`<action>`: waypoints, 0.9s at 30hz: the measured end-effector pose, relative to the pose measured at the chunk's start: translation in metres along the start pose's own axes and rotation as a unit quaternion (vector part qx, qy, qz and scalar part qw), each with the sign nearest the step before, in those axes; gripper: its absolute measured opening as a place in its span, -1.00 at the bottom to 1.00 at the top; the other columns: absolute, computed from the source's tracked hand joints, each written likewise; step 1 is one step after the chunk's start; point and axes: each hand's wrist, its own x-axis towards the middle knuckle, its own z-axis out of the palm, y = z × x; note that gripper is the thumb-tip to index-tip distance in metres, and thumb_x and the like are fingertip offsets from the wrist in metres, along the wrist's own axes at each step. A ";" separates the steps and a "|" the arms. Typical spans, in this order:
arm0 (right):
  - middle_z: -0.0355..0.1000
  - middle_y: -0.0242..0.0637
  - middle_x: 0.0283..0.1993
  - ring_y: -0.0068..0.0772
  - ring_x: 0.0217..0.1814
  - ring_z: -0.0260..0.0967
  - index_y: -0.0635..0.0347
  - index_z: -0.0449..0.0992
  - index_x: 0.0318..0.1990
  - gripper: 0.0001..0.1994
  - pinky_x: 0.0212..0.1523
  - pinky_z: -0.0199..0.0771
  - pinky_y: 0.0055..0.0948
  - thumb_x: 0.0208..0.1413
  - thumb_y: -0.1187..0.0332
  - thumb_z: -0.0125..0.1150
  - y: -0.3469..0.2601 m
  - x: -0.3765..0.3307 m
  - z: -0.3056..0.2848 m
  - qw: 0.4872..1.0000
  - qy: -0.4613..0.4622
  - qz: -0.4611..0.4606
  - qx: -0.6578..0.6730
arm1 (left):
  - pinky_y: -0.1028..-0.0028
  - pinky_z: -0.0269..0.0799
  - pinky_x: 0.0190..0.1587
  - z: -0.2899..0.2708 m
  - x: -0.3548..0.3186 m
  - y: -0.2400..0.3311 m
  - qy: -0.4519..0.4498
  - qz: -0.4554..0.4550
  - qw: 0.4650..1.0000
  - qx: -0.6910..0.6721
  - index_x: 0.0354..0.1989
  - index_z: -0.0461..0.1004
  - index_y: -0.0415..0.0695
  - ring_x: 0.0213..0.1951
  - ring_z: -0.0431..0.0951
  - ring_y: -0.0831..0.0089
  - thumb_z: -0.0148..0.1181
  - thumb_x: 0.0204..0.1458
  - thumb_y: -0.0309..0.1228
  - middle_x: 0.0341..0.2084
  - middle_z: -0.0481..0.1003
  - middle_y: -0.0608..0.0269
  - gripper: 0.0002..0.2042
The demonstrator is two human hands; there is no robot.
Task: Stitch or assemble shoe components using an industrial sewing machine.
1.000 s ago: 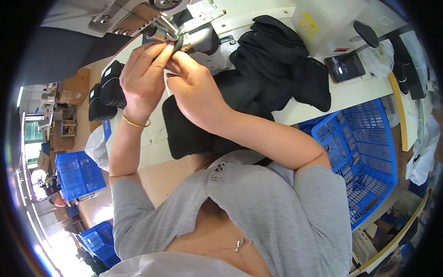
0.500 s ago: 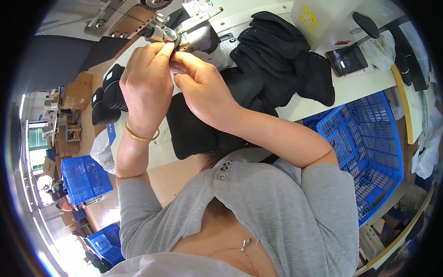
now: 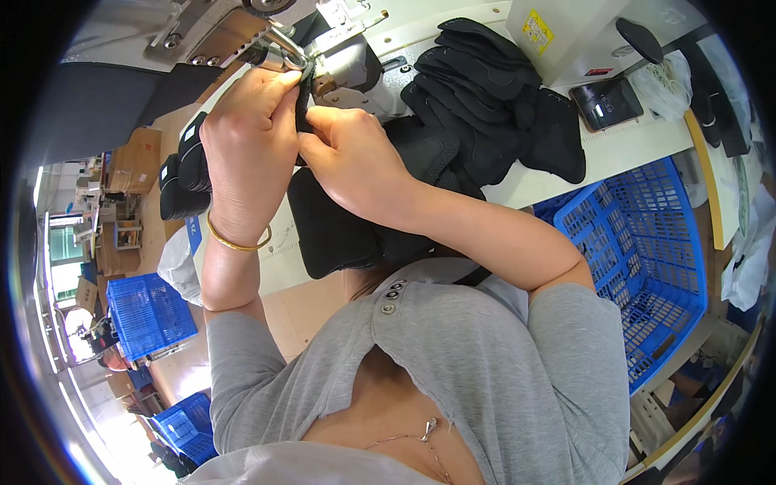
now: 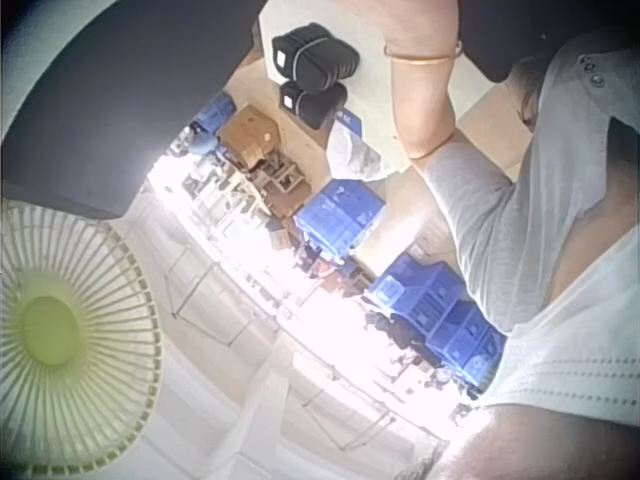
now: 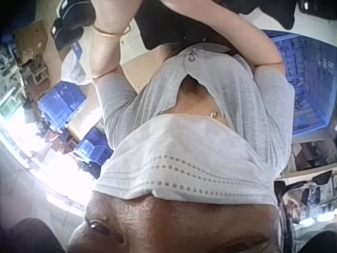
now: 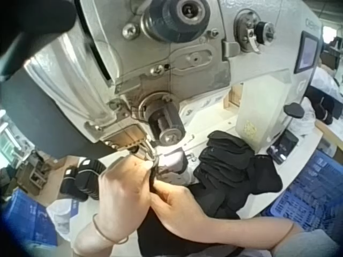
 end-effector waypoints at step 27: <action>0.39 -0.45 -0.46 -0.75 -0.35 0.31 0.42 0.47 -0.33 -0.82 -0.26 0.53 -0.56 0.27 0.48 0.00 -0.018 -0.019 -0.030 0.993 -0.008 0.014 0.119 | 0.34 0.54 -0.17 0.010 -0.034 0.019 0.103 0.070 0.991 -0.045 -0.21 0.61 -0.35 -0.22 0.56 0.21 0.23 -0.32 -0.70 -0.23 0.58 0.10 -0.63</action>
